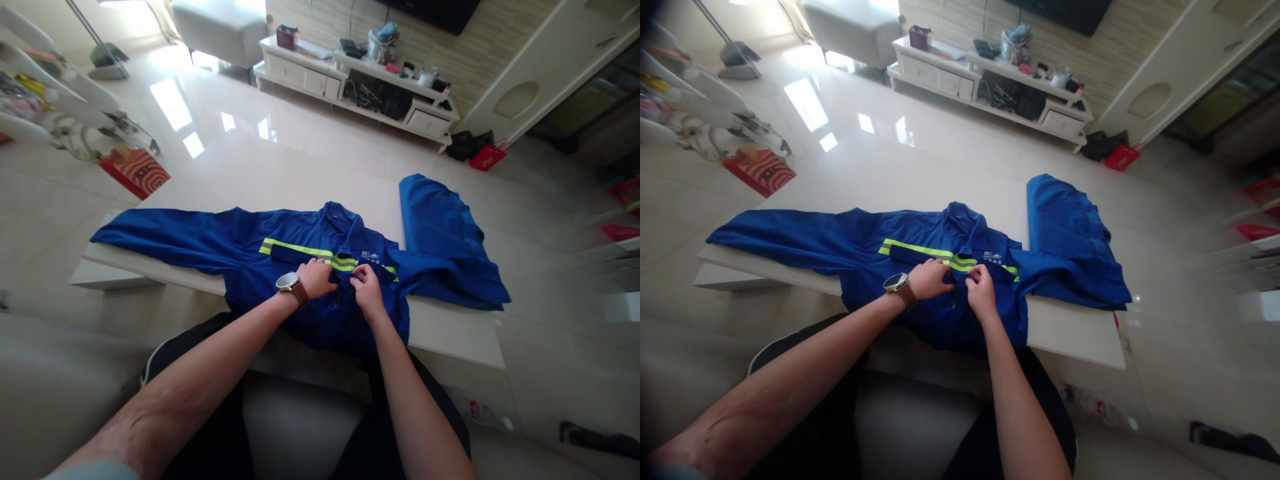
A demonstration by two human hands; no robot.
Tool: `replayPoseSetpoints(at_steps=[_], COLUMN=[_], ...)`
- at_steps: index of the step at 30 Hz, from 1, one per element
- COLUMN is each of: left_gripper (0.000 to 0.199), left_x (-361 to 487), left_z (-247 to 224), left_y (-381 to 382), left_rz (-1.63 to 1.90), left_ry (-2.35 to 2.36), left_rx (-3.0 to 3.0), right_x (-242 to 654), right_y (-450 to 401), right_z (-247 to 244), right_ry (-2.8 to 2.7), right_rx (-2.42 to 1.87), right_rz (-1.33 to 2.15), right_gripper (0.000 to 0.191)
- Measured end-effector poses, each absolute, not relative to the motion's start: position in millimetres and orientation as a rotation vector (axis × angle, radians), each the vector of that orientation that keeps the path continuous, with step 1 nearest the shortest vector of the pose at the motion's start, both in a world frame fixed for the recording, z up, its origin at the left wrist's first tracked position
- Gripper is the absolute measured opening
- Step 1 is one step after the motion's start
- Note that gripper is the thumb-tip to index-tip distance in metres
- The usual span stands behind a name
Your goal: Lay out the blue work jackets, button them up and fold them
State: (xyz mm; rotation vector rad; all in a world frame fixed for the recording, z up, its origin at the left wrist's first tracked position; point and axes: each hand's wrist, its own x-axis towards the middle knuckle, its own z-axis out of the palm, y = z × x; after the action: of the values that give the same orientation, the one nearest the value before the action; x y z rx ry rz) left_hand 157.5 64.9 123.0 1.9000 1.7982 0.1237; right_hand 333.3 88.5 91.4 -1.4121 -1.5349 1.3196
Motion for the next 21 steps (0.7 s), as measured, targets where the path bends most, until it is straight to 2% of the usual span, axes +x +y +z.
replayPoseSetpoints(at_steps=[5,9,15,21], left_gripper=[0.020,0.025,0.015,0.010], left_x=[156.1,158.1,162.4,158.0], left_z=[116.4,119.9,122.7,122.0], left_y=[65.4,64.8,62.3,64.8], left_rz=[0.233,0.300,0.378,0.442], left_ry=[1.895,1.948,1.943,1.950], left_rx=[1.804,1.727,1.827,1.784], right_x=[324.0,320.0,310.8,300.0], right_y=[79.5,77.1,80.2,83.3], right_z=[86.2,90.5,98.1,104.2], right_ry=[-1.519,-1.483,-1.547,-1.628], right_rx=[-1.379,-1.383,-1.398,-1.446], right_rz=[1.306,1.279,1.292,1.196], right_gripper=[0.019,0.015,0.031,0.017])
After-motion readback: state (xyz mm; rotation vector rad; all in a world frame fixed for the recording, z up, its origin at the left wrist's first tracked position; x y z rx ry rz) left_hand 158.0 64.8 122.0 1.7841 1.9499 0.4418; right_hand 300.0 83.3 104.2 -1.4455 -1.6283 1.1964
